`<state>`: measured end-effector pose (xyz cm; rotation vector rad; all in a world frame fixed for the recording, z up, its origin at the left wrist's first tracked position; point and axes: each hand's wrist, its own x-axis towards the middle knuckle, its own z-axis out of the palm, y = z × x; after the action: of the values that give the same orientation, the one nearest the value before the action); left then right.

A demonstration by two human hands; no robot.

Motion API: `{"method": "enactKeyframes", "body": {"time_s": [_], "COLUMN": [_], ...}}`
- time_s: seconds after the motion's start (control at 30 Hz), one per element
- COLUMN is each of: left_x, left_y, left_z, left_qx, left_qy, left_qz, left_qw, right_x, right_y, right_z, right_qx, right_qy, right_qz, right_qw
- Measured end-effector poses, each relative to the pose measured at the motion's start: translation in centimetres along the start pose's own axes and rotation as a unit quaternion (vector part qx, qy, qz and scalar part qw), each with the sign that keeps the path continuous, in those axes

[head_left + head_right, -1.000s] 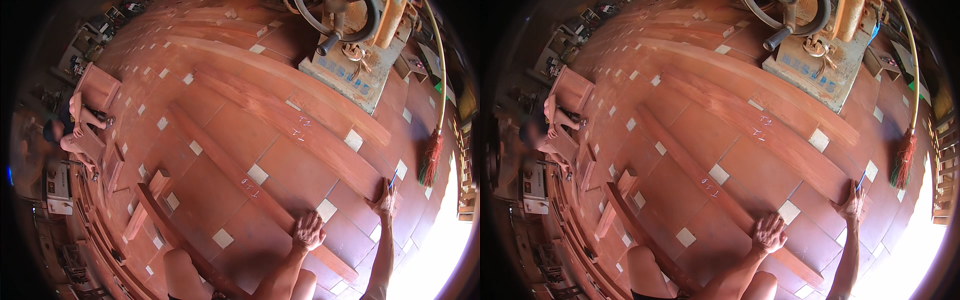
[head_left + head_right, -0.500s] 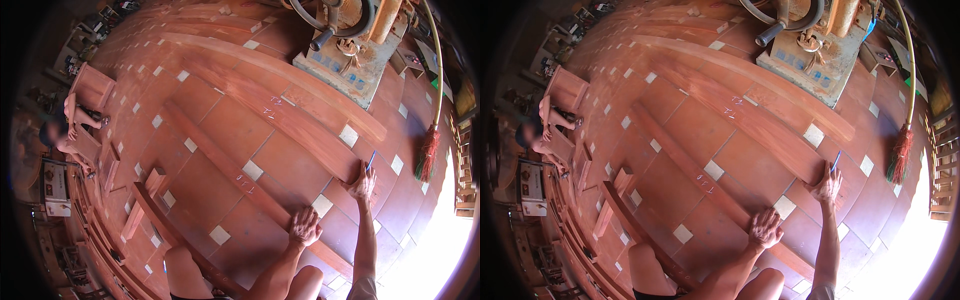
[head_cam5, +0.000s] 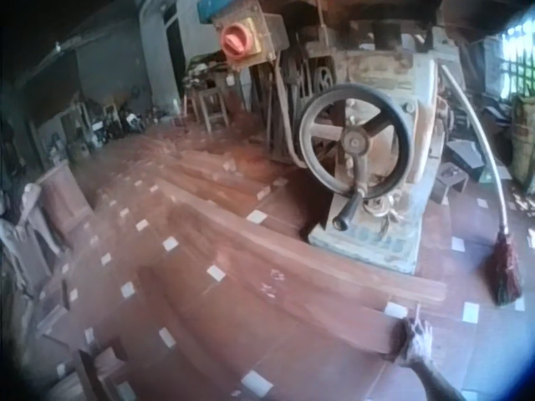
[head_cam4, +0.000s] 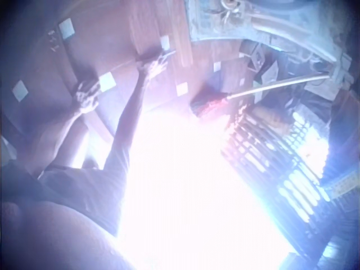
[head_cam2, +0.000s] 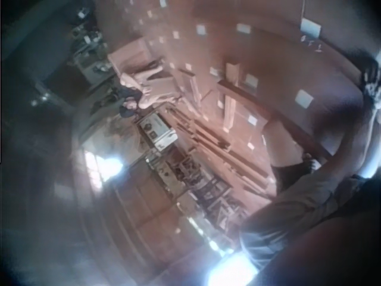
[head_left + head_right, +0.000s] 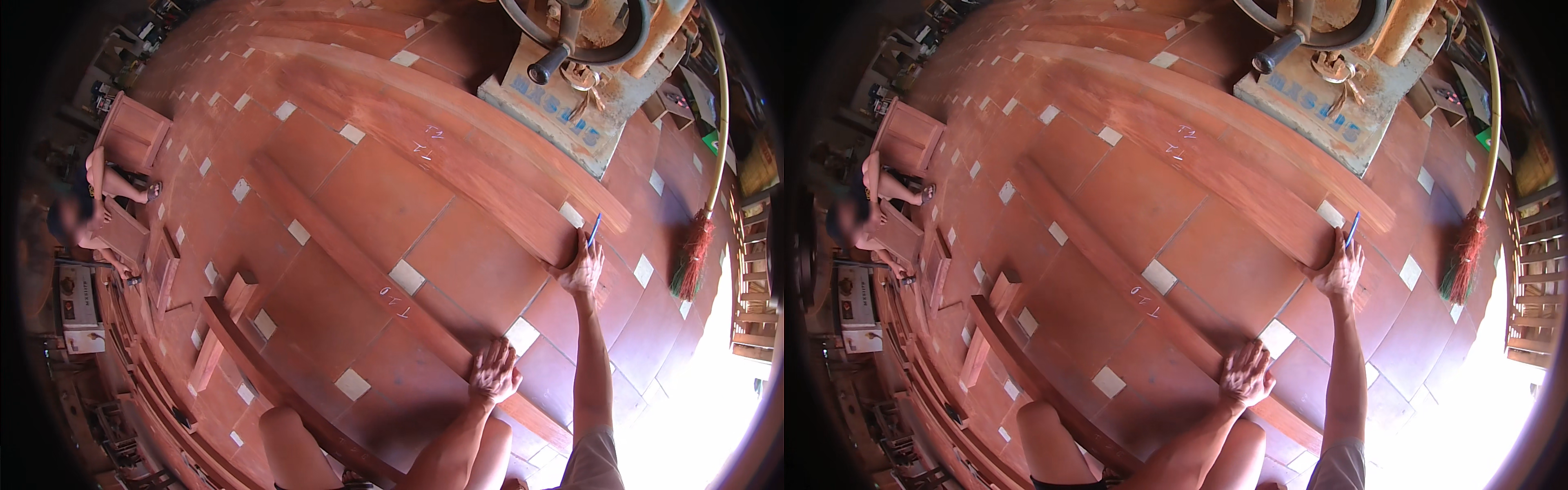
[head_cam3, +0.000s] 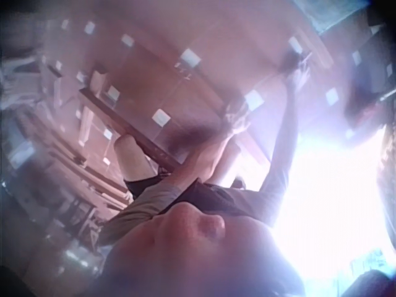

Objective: The person sits on the floor and uses a try square and a pen to measure and mark lines on several wooden planks. They repeatedly position the square, draw lines, and write labels on the wood pieces.

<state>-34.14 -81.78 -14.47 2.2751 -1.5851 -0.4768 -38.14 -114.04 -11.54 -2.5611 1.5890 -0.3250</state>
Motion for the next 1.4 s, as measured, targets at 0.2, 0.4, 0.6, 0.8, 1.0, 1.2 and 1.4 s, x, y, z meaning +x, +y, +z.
{"method": "enactKeyframes", "body": {"time_s": [0.2,0.4,0.6,0.8,1.0,1.2,1.4], "left_x": [0.1,0.1,-0.7,-1.5,-1.7,-1.8,-1.7], "left_y": [0.2,0.1,-1.2,-1.8,-2.5,-3.0,-5.1], "left_z": [-0.5,-0.8,-0.6,-0.8,0.0,-0.5,-1.4], "left_qx": [0.004,0.005,-0.01,-0.019,-0.004,0.005,0.031], "left_qy": [0.006,-0.003,0.006,0.004,0.006,-0.007,-0.017], "left_qz": [-0.002,-0.008,0.014,0.035,0.051,0.073,0.06], "left_qw": [1.0,1.0,1.0,0.999,0.999,0.997,0.998], "right_x": [-0.2,3.3,13.3,15.7,17.4,23.9,26.8], "right_y": [-0.8,-14.5,-28.7,-28.9,-29.7,-28.6,-31.4], "right_z": [-0.3,3.9,9.5,13.0,13.7,13.8,14.5], "right_qx": [0.015,0.08,0.011,0.016,-0.011,-0.004,0.039], "right_qy": [-0.029,0.08,0.017,0.074,0.081,0.097,0.108], "right_qz": [0.017,-0.16,-0.223,-0.192,-0.21,-0.207,-0.206], "right_qw": [0.999,0.981,0.975,0.979,0.974,0.973,0.972]}}
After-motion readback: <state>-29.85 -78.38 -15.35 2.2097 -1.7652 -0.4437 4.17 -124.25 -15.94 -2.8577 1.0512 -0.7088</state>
